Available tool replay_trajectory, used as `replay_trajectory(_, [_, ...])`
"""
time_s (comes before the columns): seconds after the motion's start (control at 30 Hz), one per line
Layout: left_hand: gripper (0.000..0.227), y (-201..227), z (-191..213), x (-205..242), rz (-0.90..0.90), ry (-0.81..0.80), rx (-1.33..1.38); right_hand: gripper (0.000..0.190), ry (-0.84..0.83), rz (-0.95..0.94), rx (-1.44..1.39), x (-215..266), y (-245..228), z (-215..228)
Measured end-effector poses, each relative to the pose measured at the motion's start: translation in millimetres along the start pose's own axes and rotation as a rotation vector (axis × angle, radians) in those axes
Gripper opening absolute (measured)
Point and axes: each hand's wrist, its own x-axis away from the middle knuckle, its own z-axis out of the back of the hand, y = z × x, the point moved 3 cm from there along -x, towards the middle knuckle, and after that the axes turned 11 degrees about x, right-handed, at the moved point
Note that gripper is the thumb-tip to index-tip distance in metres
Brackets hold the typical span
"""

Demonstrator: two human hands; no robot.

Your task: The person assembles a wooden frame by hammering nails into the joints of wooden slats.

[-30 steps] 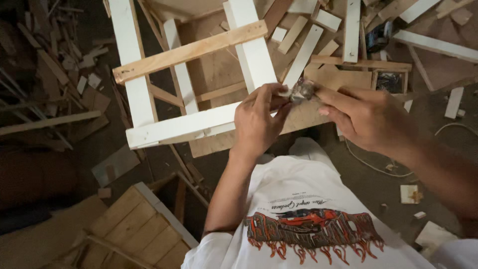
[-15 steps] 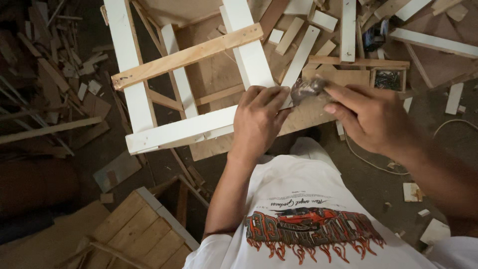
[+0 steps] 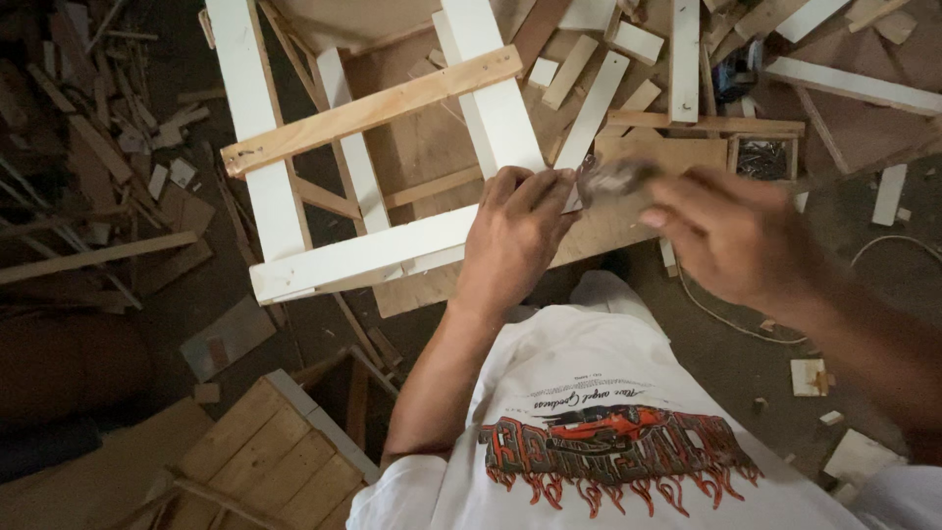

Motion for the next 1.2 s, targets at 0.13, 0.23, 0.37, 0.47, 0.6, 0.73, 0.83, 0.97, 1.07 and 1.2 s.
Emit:
replay_trajectory(0.13, [0.049, -1.2, -1.1, 0.8, 0.009, -0.005, 0.028, 0.019, 0.018, -0.102, 0.073, 7.8, 6.0, 1.3])
replay_trajectory(0.23, [0.047, -3.0, -1.8, 0.7, 0.001, -0.015, 0.017, 0.010, 0.351, 0.043, -0.073, 3.4, 1.3, 17.8])
replay_trajectory(0.37, [0.042, -3.3, -2.6, -0.6, -0.007, -0.014, 0.006, 0.027, 0.080, -0.031, 0.046, -4.7, -8.2, 11.7])
replay_trajectory(0.47, [0.044, -3.8, -3.2, 1.4, -0.003, -0.002, 0.033, 0.020, 0.147, -0.060, 0.049, -3.3, -6.0, 21.8])
replay_trajectory(0.6, [0.040, -5.7, -3.3, 2.2, -0.005, -0.026, 0.027, 0.025, -0.006, -0.047, 0.043, -4.7, -15.5, 13.3])
replay_trajectory(0.73, [0.041, -6.4, -3.0, 0.8, 0.011, -0.032, 0.034, 0.027, 0.204, -0.038, 0.116, -7.0, -16.3, 33.4])
replay_trajectory(0.83, [0.038, -5.9, 0.0, -1.4, 0.043, -0.019, 0.087, 0.038, 0.150, 0.007, 0.073, -2.6, -22.1, 30.2])
replay_trajectory(0.97, [0.042, -1.3, 4.5, -2.1, 0.031, 0.005, 0.125, 0.024, 0.051, -0.280, -0.263, -9.5, 16.9, -27.6])
replay_trajectory(1.07, [0.040, 0.6, 6.1, -6.7, 0.066, -0.009, 0.140, 0.021, 0.002, -0.449, -0.783, -3.5, 25.1, -80.6])
replay_trajectory(1.2, [0.037, 5.1, 10.4, -9.5, 0.137, -0.024, 0.125, 0.021, 0.106, -0.637, -1.056, 19.9, -0.7, -108.8])
